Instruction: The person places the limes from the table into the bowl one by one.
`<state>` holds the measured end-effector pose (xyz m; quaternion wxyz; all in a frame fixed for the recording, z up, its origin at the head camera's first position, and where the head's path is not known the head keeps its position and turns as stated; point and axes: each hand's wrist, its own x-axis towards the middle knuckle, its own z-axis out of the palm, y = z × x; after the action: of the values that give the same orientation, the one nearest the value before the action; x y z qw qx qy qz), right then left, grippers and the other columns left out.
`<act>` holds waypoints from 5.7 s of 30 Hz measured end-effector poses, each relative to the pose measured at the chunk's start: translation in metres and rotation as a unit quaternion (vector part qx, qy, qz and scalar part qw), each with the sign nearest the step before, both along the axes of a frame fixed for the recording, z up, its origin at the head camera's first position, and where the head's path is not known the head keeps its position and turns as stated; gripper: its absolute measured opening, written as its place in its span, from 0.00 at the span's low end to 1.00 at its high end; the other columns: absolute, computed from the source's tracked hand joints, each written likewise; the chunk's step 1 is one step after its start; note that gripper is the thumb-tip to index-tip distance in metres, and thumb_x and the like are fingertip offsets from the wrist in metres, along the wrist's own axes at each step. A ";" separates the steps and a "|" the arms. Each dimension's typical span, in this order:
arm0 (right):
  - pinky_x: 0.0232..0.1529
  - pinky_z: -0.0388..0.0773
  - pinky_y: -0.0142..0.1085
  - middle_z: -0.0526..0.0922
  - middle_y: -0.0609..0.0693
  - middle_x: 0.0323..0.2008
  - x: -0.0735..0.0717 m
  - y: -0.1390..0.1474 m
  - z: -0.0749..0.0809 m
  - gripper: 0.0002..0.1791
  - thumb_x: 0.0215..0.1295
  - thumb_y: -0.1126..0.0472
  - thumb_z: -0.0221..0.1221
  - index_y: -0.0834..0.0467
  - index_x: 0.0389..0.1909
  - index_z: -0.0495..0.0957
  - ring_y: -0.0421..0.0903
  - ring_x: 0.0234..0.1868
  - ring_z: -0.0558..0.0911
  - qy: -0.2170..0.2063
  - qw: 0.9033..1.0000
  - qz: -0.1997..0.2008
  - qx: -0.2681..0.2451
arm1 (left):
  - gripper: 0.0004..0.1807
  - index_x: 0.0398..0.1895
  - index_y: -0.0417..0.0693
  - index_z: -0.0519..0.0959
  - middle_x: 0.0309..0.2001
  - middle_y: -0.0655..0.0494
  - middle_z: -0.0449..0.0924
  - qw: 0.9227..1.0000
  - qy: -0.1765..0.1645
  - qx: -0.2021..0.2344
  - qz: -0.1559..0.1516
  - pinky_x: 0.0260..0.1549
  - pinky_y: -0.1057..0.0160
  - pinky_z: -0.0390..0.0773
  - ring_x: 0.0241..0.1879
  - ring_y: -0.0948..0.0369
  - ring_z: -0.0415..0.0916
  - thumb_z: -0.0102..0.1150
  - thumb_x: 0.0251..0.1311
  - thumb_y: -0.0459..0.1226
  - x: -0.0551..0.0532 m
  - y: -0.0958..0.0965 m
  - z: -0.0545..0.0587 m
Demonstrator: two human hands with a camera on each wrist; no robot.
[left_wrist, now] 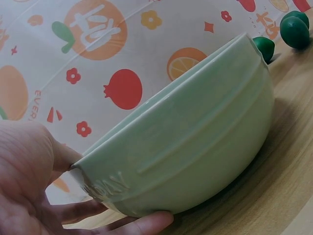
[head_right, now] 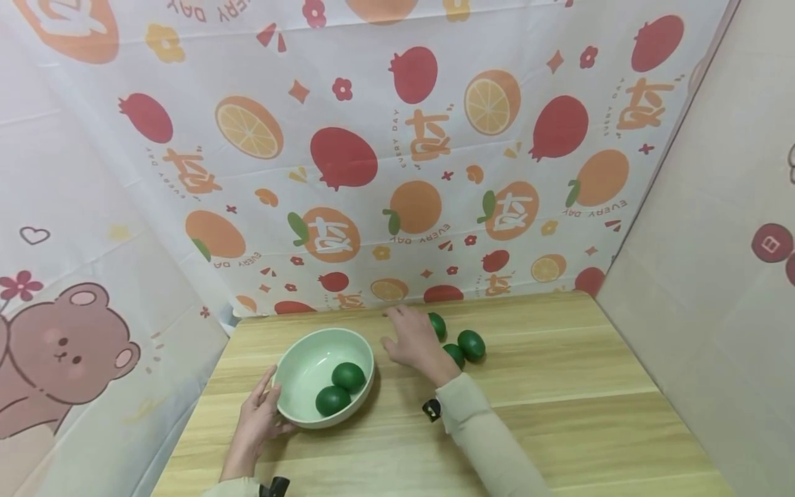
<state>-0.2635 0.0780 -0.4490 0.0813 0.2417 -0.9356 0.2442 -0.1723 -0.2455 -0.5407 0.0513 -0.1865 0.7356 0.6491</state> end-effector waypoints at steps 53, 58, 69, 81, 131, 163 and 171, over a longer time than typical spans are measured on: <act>0.67 0.80 0.62 0.75 0.61 0.67 -0.043 0.131 -0.027 0.31 0.65 0.61 0.64 0.60 0.69 0.70 0.64 0.67 0.76 -0.080 0.992 -0.092 -0.013 | 0.32 0.82 0.72 0.41 0.78 0.28 0.48 1.000 -0.004 -0.017 -0.001 0.46 0.50 0.94 0.72 0.29 0.60 0.36 0.81 0.50 -0.003 0.001 -0.002; 0.63 0.83 0.60 0.76 0.63 0.66 -0.044 0.135 -0.032 0.33 0.64 0.62 0.64 0.61 0.70 0.69 0.63 0.63 0.78 -0.099 0.991 -0.090 -0.010 | 0.32 0.82 0.72 0.41 0.78 0.29 0.50 1.000 -0.006 -0.016 0.000 0.46 0.51 0.94 0.72 0.30 0.61 0.36 0.81 0.51 -0.002 0.001 -0.002; 0.66 0.80 0.63 0.75 0.66 0.66 -0.044 0.140 -0.048 0.30 0.63 0.63 0.65 0.64 0.66 0.71 0.64 0.64 0.77 -0.128 0.988 -0.087 0.023 | 0.32 0.83 0.70 0.43 0.78 0.28 0.50 1.000 0.004 -0.017 0.000 0.46 0.49 0.94 0.72 0.29 0.61 0.37 0.81 0.50 0.000 0.000 -0.001; 0.67 0.81 0.60 0.73 0.66 0.67 -0.041 0.138 -0.058 0.32 0.60 0.68 0.64 0.64 0.67 0.71 0.60 0.62 0.77 -0.157 0.984 -0.080 0.031 | 0.32 0.83 0.69 0.43 0.78 0.28 0.49 1.000 0.008 -0.019 -0.001 0.45 0.51 0.94 0.72 0.30 0.62 0.37 0.81 0.50 0.000 0.000 -0.002; 0.62 0.83 0.59 0.76 0.66 0.59 -0.042 0.139 -0.085 0.34 0.58 0.68 0.68 0.65 0.67 0.70 0.59 0.56 0.78 -0.171 0.982 -0.065 0.035 | 0.33 0.83 0.70 0.43 0.78 0.28 0.49 1.000 0.004 -0.016 0.004 0.47 0.50 0.93 0.72 0.29 0.60 0.38 0.80 0.52 0.000 0.002 0.000; 0.51 0.86 0.49 0.78 0.63 0.56 -0.043 0.146 -0.081 0.34 0.56 0.68 0.66 0.64 0.67 0.72 0.53 0.48 0.78 -0.145 0.986 -0.084 0.019 | 0.33 0.83 0.70 0.42 0.78 0.27 0.47 1.000 0.004 -0.022 0.002 0.44 0.52 0.94 0.72 0.28 0.59 0.38 0.80 0.53 0.001 0.001 -0.001; 0.58 0.85 0.57 0.75 0.67 0.63 -0.050 0.151 -0.068 0.35 0.58 0.68 0.65 0.65 0.68 0.70 0.59 0.56 0.78 -0.128 0.989 -0.079 0.008 | 0.33 0.83 0.70 0.43 0.78 0.27 0.48 1.000 0.007 -0.023 0.001 0.44 0.52 0.94 0.72 0.29 0.61 0.37 0.80 0.53 0.001 0.001 -0.001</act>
<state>-0.3137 0.2288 -0.5165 -0.0222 0.1344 -0.9564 0.2583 -0.1715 -0.2449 -0.5417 0.0412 -0.1841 0.7508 0.6331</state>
